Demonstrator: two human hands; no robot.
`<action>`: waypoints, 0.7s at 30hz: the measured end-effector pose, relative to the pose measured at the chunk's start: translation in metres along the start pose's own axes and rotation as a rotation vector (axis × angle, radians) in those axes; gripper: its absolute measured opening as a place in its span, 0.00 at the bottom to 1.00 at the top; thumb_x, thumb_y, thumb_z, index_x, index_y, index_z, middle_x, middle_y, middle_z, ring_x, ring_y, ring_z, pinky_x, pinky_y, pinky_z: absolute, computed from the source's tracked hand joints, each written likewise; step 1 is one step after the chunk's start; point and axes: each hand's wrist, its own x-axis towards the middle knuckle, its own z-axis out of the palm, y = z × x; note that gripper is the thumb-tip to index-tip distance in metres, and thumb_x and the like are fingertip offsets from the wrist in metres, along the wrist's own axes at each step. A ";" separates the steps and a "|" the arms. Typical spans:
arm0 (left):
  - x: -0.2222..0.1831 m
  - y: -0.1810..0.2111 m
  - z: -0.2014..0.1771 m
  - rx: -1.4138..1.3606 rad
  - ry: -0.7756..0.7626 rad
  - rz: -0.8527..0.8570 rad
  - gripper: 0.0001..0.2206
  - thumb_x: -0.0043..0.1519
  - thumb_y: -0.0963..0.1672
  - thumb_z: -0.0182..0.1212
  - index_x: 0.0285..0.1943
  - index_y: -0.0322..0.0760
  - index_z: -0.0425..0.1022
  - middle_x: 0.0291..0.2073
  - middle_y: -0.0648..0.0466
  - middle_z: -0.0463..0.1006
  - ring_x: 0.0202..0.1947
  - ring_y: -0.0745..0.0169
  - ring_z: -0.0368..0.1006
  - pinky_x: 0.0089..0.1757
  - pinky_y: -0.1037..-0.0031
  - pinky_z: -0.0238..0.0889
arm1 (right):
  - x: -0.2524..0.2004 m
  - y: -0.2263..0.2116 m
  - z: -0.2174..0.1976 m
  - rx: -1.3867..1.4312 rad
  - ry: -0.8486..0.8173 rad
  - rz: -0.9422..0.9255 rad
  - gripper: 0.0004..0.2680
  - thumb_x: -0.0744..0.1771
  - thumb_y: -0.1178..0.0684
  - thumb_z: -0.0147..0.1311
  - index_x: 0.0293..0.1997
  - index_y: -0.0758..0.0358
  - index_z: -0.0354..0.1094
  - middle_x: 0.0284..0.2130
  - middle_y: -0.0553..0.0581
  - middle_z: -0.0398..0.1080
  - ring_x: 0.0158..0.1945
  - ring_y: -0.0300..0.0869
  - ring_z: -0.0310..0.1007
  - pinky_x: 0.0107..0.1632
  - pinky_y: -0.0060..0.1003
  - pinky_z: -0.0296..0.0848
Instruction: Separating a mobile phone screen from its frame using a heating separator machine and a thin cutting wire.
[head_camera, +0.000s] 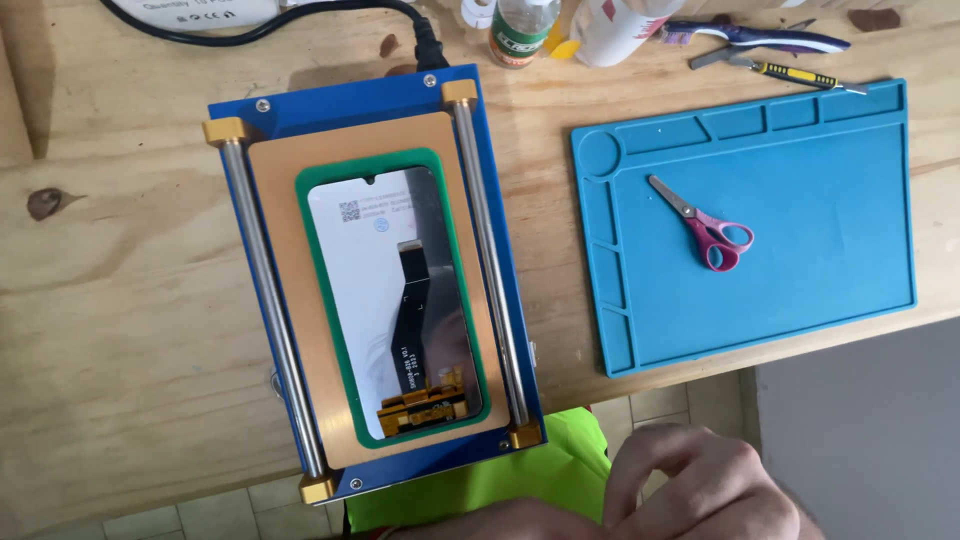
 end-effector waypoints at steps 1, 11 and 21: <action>0.004 -0.013 0.002 0.015 0.052 -0.029 0.07 0.78 0.42 0.50 0.57 0.43 0.75 0.55 0.61 0.77 0.59 0.77 0.72 0.59 0.86 0.60 | 0.000 0.000 -0.006 0.097 -0.083 0.000 0.10 0.79 0.45 0.49 0.47 0.54 0.72 0.27 0.51 0.83 0.25 0.43 0.84 0.34 0.31 0.90; -0.009 0.043 0.033 1.779 1.052 0.760 0.10 0.71 0.52 0.64 0.52 0.49 0.81 0.29 0.74 0.75 0.17 0.81 0.68 0.17 0.78 0.48 | -0.004 0.001 -0.019 -0.210 -0.044 0.029 0.07 0.69 0.52 0.59 0.34 0.59 0.77 0.26 0.51 0.82 0.27 0.37 0.85 0.36 0.29 0.91; -0.012 0.102 0.023 0.476 0.307 -0.608 0.10 0.74 0.57 0.55 0.53 0.64 0.81 0.48 0.76 0.83 0.51 0.85 0.78 0.53 0.86 0.67 | -0.019 0.038 -0.049 -0.173 -0.050 -0.099 0.07 0.71 0.53 0.55 0.37 0.61 0.76 0.31 0.51 0.81 0.32 0.39 0.85 0.38 0.29 0.91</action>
